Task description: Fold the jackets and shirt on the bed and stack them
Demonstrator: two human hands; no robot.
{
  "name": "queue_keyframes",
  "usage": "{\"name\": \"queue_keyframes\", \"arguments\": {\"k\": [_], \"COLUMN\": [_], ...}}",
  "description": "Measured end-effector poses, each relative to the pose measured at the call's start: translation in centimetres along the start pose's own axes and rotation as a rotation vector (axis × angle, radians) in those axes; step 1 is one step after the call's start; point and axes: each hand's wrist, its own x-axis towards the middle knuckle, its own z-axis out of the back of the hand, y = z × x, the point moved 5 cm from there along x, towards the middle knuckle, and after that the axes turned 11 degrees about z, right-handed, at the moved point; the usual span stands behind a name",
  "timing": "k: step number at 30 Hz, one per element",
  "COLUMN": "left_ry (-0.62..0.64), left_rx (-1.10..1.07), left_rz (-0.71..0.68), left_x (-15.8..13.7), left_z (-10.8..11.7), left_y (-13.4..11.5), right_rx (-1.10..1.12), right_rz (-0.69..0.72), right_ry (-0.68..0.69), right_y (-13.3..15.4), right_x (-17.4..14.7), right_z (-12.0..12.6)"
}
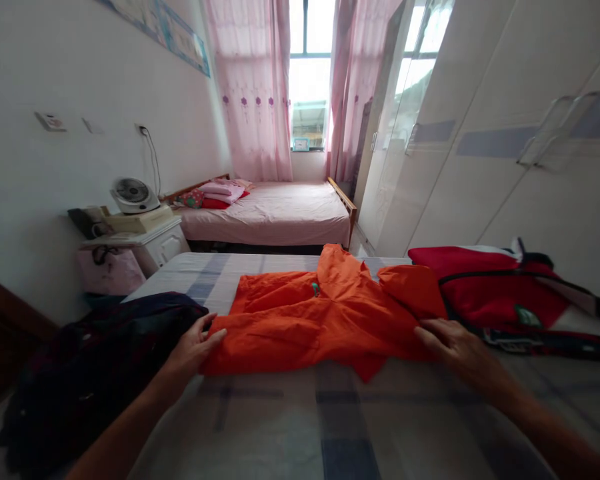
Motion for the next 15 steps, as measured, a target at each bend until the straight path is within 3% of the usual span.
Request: {"name": "queue_keyframes", "arguments": {"k": [4, 7, 9, 11, 15], "left_ry": [0.12, 0.207, 0.199, 0.161, 0.131], "left_rx": [-0.1, -0.184, -0.129, -0.008, 0.126], "left_rz": [-0.113, -0.216, -0.24, -0.192, -0.039], "left_x": [-0.5, -1.4, -1.8, -1.9, -1.9], "left_z": [-1.1, -0.3, 0.7, 1.3, 1.0], "left_y": [-1.6, -2.2, -1.9, -0.9, 1.1], "right_rx": [0.063, 0.257, 0.33, 0.351, 0.308], "right_rz": [-0.036, -0.06, -0.096, -0.137, -0.175], "right_ry": [-0.024, -0.071, -0.116, -0.061, 0.095], "right_y": [2.5, 2.4, 1.5, 0.7, 0.6], "right_x": [2.1, 0.9, -0.9, -2.8, -4.6], "right_z": [0.2, 1.7, 2.9, 2.9, 0.8]}}
